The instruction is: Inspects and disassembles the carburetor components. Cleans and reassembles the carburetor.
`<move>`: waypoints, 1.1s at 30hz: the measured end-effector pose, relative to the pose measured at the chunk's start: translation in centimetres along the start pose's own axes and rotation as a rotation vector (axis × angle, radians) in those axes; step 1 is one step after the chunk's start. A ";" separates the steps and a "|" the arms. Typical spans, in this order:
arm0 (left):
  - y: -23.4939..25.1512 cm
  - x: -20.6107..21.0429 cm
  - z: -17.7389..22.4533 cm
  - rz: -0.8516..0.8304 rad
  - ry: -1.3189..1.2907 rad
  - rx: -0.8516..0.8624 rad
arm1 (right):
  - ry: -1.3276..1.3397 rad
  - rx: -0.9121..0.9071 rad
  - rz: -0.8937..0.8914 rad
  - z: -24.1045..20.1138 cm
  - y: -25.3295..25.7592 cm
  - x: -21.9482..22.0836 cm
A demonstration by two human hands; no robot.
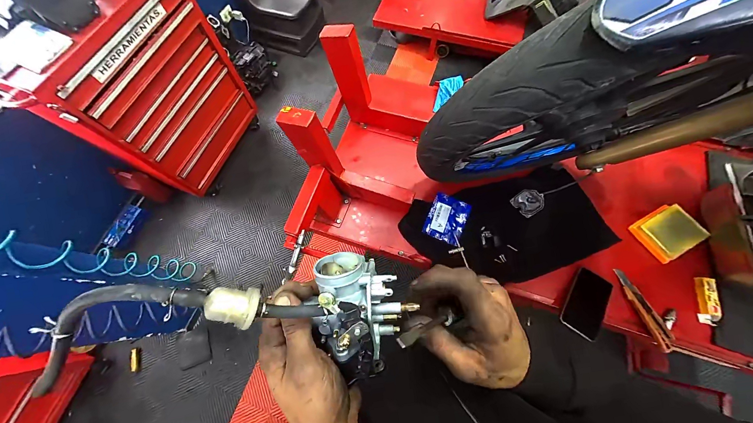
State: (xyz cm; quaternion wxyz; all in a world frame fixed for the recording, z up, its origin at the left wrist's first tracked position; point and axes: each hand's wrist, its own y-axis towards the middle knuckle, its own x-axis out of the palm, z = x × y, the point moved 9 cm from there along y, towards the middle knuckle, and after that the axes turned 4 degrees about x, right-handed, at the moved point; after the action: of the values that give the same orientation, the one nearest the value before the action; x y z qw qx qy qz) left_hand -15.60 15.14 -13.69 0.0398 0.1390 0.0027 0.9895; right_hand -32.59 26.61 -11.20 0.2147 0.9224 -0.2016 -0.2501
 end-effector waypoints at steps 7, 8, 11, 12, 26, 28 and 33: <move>-0.3 0.0 0.3 0.005 0.102 0.023 | -0.031 0.023 -0.028 0.7 -0.2 0.3; -0.2 0.0 0.5 -0.015 0.119 0.035 | 0.001 0.019 -0.024 0.7 -0.3 0.2; 0.5 -0.3 0.4 -0.118 0.162 0.092 | 0.066 -0.034 -0.033 0.4 -0.4 0.4; 0.9 -0.5 0.2 -0.148 0.156 0.112 | 0.058 -0.054 -0.046 0.4 -0.4 0.5; -0.4 1.1 0.1 -0.039 0.112 0.021 | 0.009 -0.029 -0.019 1.3 -1.1 0.1; -0.4 1.0 0.1 -0.039 0.089 0.023 | 0.003 -0.043 -0.005 1.0 -1.1 0.2; -0.7 0.4 -0.1 -0.022 0.065 0.032 | -0.048 -0.076 -0.028 0.8 -0.9 0.6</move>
State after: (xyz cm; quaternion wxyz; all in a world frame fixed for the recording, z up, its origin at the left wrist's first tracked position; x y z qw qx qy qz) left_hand -15.95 15.84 -13.66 0.0485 0.1073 0.0212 0.9928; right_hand -32.32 26.85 -12.53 0.2414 0.9098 -0.1843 -0.2827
